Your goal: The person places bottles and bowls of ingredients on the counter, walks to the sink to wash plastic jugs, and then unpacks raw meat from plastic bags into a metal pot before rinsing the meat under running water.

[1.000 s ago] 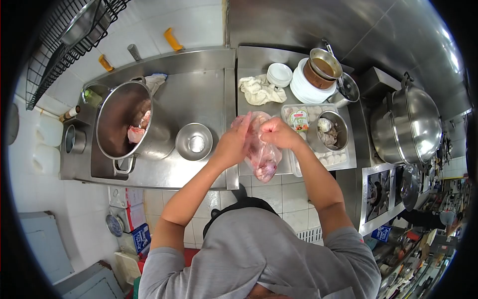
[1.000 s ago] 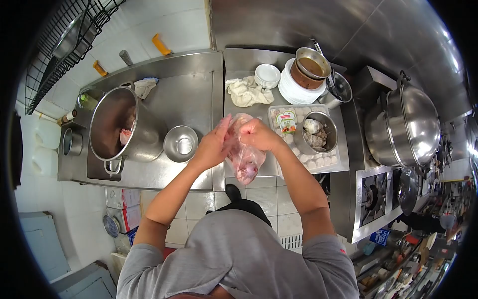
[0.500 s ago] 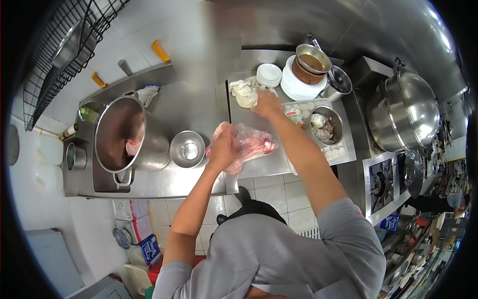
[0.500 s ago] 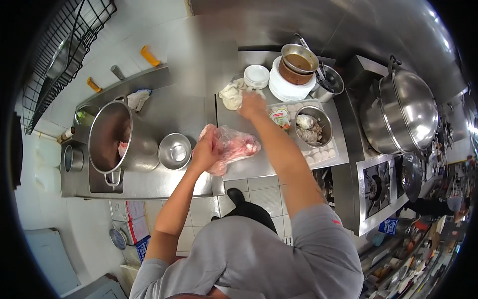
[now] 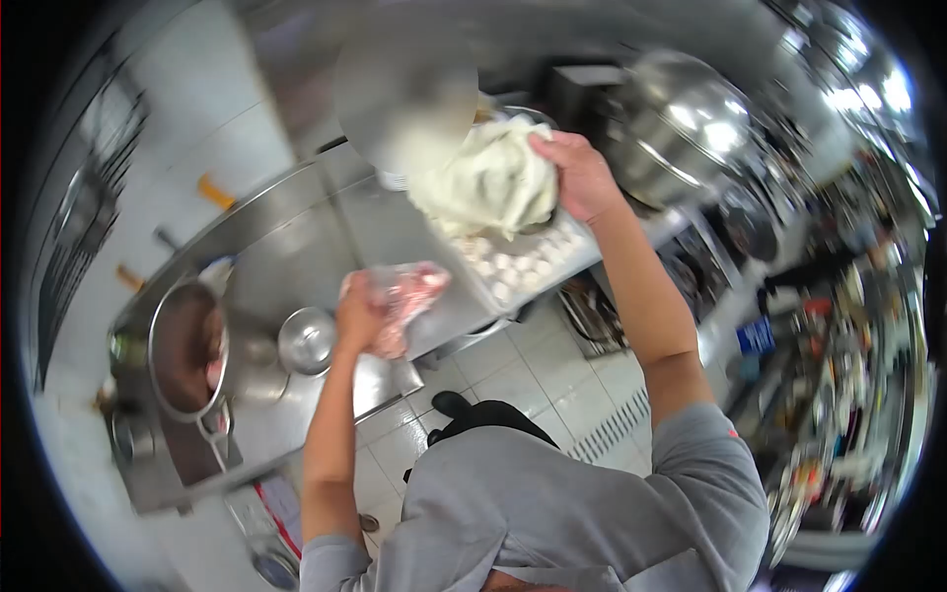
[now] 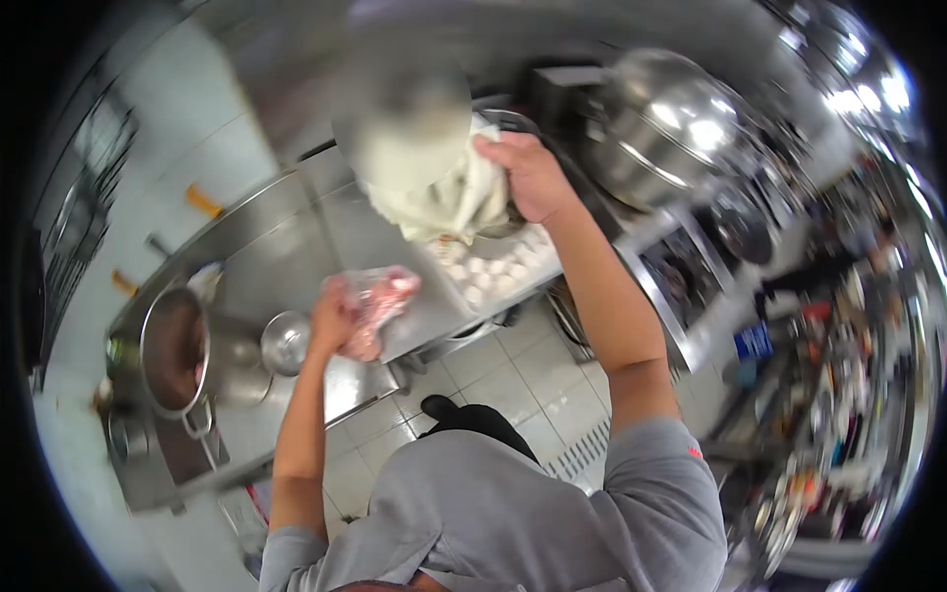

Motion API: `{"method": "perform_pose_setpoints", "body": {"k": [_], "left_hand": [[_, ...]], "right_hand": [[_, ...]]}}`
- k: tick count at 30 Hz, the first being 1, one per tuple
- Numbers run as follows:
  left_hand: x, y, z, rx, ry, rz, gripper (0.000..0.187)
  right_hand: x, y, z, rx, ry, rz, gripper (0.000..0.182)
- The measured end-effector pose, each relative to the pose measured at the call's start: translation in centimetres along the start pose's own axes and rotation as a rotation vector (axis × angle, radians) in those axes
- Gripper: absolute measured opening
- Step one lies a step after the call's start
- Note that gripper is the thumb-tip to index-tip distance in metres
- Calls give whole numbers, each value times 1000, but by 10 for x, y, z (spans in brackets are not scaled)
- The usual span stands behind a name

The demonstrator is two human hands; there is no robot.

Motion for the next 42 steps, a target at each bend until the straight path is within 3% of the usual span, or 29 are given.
{"method": "perform_pose_setpoints", "body": {"k": [1,2,3,4,5,6,7,10,12,15,18,21,22,25,26,27,28,29,30,32,34,36,39,41,42], "left_hand": [[7,3,-9,-37,0,-59,57],[14,4,-21,105,65,15,57],[13,5,-18,385,45,180,56],[35,12,-51,346,-25,31,56],[52,20,-57,346,-114,-38,56],[66,26,-62,341,-202,-108,57],[33,26,-37,151,-175,-170,57],[48,39,-62,56,-59,-212,61],[36,33,-37,41,-84,-185,63],[22,23,-6,-39,-144,-168,65],[32,29,-23,-58,-155,-154,68],[30,26,-25,-146,-124,-157,68],[27,25,-20,-193,-116,-160,68],[26,26,-25,-150,-20,-55,64],[28,27,-33,-102,34,-24,63],[30,28,-42,-53,89,5,62],[29,31,-44,-2,148,28,61],[28,31,-37,-24,152,17,61],[26,29,-25,-46,153,6,61],[26,26,-12,-97,183,-5,59],[23,23,-11,-148,254,-9,54],[21,23,-23,-128,299,29,52],[20,19,-44,-98,327,83,48],[15,24,-52,-102,291,77,47],[11,21,-57,-138,256,46,46]], "right_hand": [[-15,-30,-15,-30,-43,24,31],[-39,-60,-24,-59,-4,121,32],[-70,-88,-20,-81,-8,193,34],[-88,-127,-19,-209,-115,182,32],[-101,-166,-17,-74,-523,352,32],[-108,-203,-19,-120,-797,393,33],[-112,-239,-16,84,-897,514,40],[-188,-307,56,144,-847,743,49],[-205,-339,65,169,-583,886,49],[-229,-348,58,228,-679,845,47],[-237,-304,22,110,-750,692,43],[-225,-235,-70,-59,-649,653,45],[-227,-208,-112,-101,-679,551,47],[-260,-129,-236,-419,-836,710,46],[-259,-107,-282,-446,-889,654,50],[-274,-79,-320,-689,-1017,616,53],[-310,-43,-349,-712,-935,620,53],[-289,-34,-372,-797,-1013,658,46],[-316,-5,-384,-759,-877,671,41],[-398,67,-403,-594,-1103,780,53],[-449,104,-378,-337,-1088,769,56],[-487,130,-348,-10,-1596,698,51],[-509,133,-319,-256,-1845,904,51],[-474,99,-305,-606,-1876,1194,49],[-455,83,-294,-828,-1759,1119,47]]}}
Point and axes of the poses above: each hand's wrist, its own y-axis towards the middle knuckle, its own x-axis out of the palm, z = x × y, the point moved 6 cm from there along y, towards the middle knuckle, and after that the axes turned 11 degrees about z, right-handed, at the moved point
